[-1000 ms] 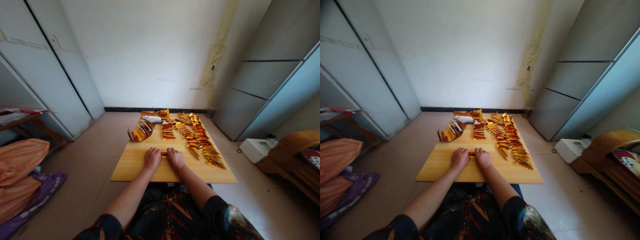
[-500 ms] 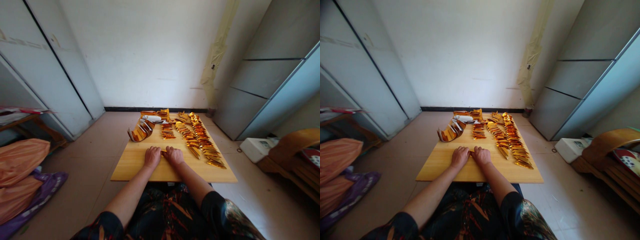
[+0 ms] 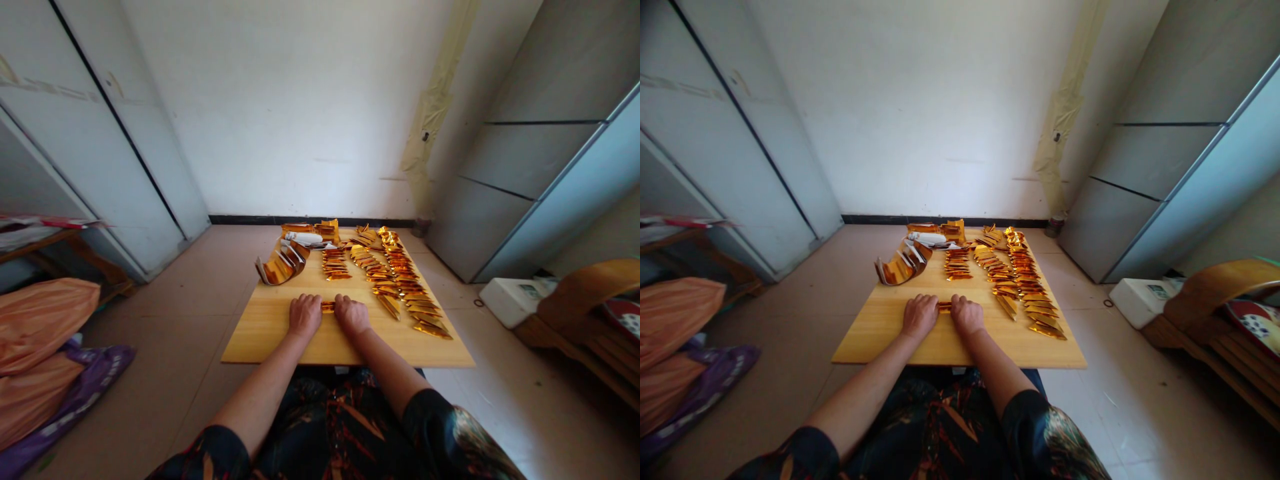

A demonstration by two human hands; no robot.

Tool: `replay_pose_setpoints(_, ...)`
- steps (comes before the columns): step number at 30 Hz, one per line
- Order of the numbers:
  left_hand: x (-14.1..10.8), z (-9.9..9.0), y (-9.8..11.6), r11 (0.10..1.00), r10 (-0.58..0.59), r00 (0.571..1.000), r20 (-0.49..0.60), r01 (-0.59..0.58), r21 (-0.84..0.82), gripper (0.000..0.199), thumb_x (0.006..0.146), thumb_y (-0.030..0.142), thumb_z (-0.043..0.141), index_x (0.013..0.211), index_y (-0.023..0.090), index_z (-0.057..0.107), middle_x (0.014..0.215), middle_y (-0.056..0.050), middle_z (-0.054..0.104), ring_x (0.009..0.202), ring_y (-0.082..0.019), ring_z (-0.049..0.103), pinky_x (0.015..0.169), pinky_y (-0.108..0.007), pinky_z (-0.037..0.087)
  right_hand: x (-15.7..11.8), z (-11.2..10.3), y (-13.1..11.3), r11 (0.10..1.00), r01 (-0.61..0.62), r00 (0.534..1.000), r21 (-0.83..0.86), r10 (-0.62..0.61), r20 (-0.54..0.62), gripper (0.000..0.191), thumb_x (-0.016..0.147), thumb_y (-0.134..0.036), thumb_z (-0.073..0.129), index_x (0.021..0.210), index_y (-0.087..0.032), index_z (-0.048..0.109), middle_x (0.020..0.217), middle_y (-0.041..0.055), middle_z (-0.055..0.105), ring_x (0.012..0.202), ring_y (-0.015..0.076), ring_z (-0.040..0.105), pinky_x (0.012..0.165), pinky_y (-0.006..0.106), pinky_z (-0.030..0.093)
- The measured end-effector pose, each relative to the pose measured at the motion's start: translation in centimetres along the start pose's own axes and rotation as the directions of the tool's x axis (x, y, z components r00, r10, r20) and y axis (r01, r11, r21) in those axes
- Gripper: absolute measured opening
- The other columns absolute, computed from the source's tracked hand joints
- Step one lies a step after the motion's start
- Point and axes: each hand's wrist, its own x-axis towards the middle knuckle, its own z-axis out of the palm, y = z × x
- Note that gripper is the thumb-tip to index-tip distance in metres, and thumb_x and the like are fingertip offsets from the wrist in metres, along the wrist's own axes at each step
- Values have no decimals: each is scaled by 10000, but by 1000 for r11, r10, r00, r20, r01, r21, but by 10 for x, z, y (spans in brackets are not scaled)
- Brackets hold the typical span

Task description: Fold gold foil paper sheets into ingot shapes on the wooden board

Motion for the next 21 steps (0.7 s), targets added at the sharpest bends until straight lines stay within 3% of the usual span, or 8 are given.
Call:
replay_pose_setpoints(5,-3,-3,-2,993,33,999,-2,-33,-112,120,817,287,545,900,221,602,898,-57,646,922,-221,532,748,-328,346,-2,-7,4,999,-52,999,11,52,4,204,931,-248,349,958,-178,539,846,78,627,703,160,645,576,222,401)
replay_pose_setpoints(8,-6,-3,-6,982,39,999,-18,-42,-182,126,773,234,572,896,218,593,891,-44,645,918,-211,539,766,-325,351,-5,-13,9,997,-70,998,27,70,10,196,918,-306,387,963,-193,540,882,71,635,724,161,644,572,224,383)
replay_pose_setpoints(13,-8,1,-12,964,36,999,-39,-45,-262,80,740,146,551,784,207,578,792,-22,637,828,-182,550,751,-305,361,-10,-16,17,996,-42,999,74,41,9,200,890,-356,432,979,-207,531,939,58,642,758,153,631,590,226,358)
replay_pose_setpoints(21,-6,3,-14,958,12,996,-89,-37,-285,55,748,151,554,722,199,559,731,-8,622,763,-163,539,717,-282,361,-17,-17,26,982,42,999,183,-36,-32,222,855,-387,486,964,-205,552,933,30,645,769,148,614,600,227,343)
